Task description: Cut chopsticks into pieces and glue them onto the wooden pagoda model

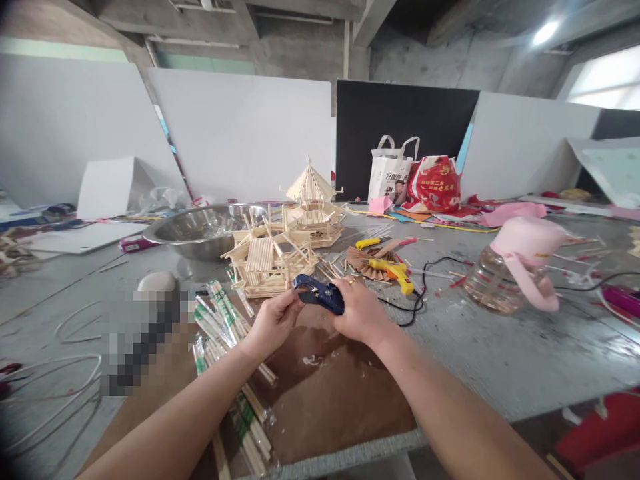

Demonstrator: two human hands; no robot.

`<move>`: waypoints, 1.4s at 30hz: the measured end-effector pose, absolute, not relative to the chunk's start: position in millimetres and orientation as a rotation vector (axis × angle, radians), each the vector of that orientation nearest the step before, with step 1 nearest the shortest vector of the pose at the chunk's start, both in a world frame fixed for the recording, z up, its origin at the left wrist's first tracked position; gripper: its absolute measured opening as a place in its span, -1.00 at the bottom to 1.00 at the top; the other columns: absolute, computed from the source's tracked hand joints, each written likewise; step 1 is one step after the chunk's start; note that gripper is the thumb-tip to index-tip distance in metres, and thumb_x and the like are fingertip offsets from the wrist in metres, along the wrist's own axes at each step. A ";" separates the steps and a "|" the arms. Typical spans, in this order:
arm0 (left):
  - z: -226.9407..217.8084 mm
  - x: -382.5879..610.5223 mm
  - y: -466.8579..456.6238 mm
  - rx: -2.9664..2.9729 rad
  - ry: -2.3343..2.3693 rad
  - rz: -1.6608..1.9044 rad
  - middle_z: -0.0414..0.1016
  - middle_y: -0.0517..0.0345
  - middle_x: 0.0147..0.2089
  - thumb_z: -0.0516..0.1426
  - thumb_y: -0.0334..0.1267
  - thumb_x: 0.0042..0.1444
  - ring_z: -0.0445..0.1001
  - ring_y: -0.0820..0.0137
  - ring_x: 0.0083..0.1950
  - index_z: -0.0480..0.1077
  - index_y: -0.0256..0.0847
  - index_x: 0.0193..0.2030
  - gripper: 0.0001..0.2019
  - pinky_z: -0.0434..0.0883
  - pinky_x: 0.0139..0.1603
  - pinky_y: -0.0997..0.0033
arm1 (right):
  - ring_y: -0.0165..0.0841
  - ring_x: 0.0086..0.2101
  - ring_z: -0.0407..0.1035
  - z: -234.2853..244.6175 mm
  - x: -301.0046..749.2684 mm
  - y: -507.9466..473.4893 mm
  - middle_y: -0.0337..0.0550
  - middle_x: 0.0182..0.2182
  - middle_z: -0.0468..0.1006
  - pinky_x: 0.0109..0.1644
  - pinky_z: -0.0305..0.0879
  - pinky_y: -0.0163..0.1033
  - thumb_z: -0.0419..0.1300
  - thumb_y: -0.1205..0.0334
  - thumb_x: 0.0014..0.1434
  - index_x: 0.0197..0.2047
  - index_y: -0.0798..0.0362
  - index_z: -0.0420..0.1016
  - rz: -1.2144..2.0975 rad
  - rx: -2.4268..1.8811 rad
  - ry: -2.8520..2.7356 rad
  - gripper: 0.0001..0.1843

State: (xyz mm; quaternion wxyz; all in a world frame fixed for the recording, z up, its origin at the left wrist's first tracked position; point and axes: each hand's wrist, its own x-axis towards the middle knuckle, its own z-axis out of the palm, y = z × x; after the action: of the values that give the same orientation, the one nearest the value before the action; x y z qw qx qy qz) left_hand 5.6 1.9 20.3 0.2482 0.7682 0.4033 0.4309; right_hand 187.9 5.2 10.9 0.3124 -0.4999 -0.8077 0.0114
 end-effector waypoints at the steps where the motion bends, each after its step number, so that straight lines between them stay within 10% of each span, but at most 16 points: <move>1: 19.4 5.4 2.6 2.116 1.095 1.176 0.37 0.17 -0.49 -0.03 -0.19 0.04 0.27 0.46 -0.45 0.43 -0.23 -0.30 -0.74 0.26 -0.37 0.53 | -0.20 -0.21 0.29 10.8 187.9 5.2 -0.04 -0.25 0.42 -0.18 0.18 -0.19 0.11 0.30 -0.18 -0.15 0.08 0.28 0.028 -1.338 -2.136 -0.58; 42: 12.0 5.0 5.9 2.366 1.230 1.149 0.48 0.12 -0.37 -0.07 -0.25 0.11 0.43 0.43 -0.35 0.36 -0.24 -0.23 -0.77 0.30 -0.34 0.53 | -0.28 -0.40 0.35 12.3 184.1 3.8 -0.13 -0.44 0.48 -0.38 0.09 -0.29 0.08 0.16 -0.05 -0.30 0.04 0.34 -0.018 -1.496 -2.121 -0.79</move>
State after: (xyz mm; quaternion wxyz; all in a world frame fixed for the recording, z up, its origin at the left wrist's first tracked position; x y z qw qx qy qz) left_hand 5.0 5.9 12.0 0.1186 0.8090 0.4207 0.3930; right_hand 184.1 3.8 12.3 0.2694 -0.5550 -0.7870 -0.0068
